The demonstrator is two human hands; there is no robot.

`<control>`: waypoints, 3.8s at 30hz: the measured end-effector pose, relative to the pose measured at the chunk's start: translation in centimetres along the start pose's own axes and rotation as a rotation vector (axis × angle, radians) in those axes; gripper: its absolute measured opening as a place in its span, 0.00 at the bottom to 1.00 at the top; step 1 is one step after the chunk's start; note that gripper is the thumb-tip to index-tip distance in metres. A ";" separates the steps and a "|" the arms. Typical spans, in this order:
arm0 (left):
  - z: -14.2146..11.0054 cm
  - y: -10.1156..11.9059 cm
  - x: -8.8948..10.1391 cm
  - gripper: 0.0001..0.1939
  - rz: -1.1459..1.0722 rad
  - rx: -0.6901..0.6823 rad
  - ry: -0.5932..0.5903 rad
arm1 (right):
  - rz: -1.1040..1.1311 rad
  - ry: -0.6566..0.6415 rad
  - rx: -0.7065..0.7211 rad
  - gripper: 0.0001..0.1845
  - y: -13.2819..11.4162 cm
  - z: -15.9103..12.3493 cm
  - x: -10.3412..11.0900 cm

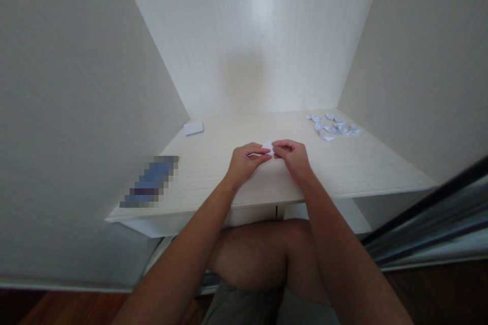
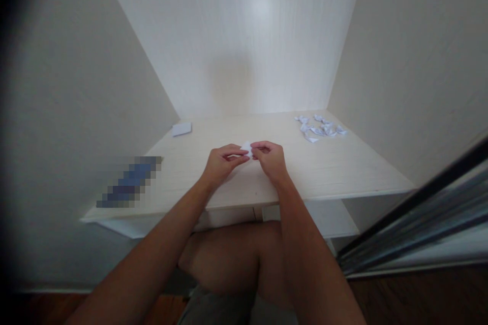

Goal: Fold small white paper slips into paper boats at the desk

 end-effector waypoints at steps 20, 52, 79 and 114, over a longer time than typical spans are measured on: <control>-0.1 0.4 0.2 0.12 0.083 -0.056 0.020 | 0.020 -0.071 -0.003 0.12 -0.1 -0.1 -0.4; -0.3 0.7 1.4 0.18 -0.066 0.049 0.209 | -0.188 -0.027 0.142 0.12 -1.3 -0.6 -0.4; -0.4 1.0 1.5 0.14 -0.058 0.011 0.199 | -0.094 -0.022 0.180 0.12 -1.6 -0.9 -0.3; -0.3 0.2 0.8 0.20 -0.325 0.126 0.150 | -0.205 -0.016 0.179 0.13 -1.6 -0.5 -0.5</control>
Point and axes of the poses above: each hand's wrist, its own z-axis towards the middle knuckle, its own x-axis out of the back of the hand, y = z × x, the point moved 6 cm from there along z, towards the middle knuckle, and after that the axes turned 13 degrees about -y, right-handed, at the moved point
